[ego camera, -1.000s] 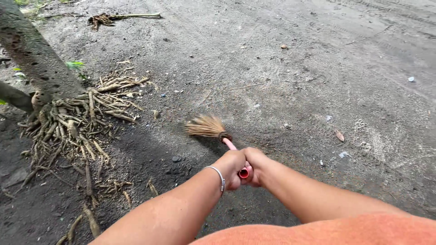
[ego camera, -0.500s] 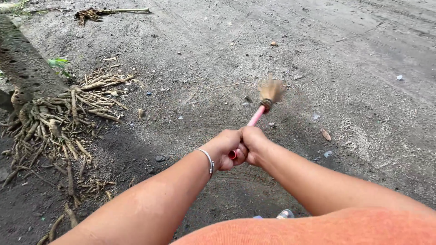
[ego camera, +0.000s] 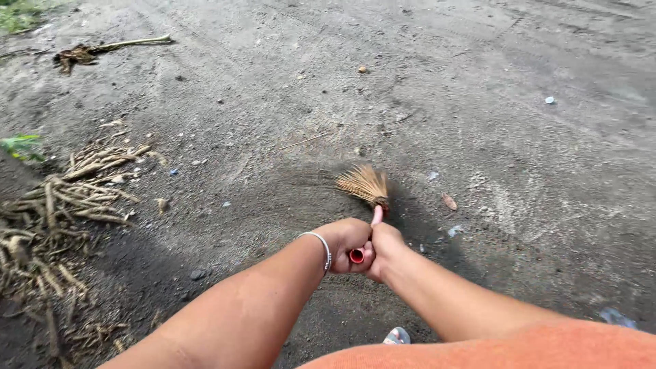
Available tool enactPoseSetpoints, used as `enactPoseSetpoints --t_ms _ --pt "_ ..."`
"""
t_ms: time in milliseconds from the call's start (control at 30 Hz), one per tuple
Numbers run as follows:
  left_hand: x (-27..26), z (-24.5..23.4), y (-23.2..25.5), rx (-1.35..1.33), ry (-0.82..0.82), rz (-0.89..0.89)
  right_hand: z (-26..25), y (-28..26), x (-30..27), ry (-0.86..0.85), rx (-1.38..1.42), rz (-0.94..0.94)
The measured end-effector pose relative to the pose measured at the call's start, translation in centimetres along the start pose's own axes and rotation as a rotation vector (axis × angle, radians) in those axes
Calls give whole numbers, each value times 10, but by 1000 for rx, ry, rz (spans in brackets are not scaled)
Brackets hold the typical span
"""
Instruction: Sweeping a dirt ground area with a stick broom.
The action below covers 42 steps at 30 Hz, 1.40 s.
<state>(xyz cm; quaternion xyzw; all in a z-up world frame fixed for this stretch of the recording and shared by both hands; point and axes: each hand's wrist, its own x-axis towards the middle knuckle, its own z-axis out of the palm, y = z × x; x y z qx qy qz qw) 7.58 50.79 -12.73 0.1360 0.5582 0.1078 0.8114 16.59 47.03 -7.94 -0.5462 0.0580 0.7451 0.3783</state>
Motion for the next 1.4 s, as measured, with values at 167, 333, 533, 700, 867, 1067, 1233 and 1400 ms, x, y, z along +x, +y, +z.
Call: enactPoseSetpoints --t_ms 167,333,533,700,867,1067,1233,1400 --pt "-21 11 20 135 -227 -89 -24 -14 38 105 -45 -163" --pt "-42 25 16 119 -344 -125 -29 -30 23 41 -75 -71" --pt "-42 92 1 -109 -219 93 -57 -71 16 -151 -218 10" --pt "-24 148 -35 -36 67 121 -101 -61 -42 44 -257 109" --pt "23 190 -104 117 -206 -252 -210 -31 -53 241 115 2" --pt "29 197 -69 230 -560 -471 -191 -35 -86 401 397 -168" --pt "18 170 -33 84 -638 -495 -188 -49 -38 352 347 -342" --pt "-28 179 -22 215 -606 -93 -157 -74 -59 289 149 -327"
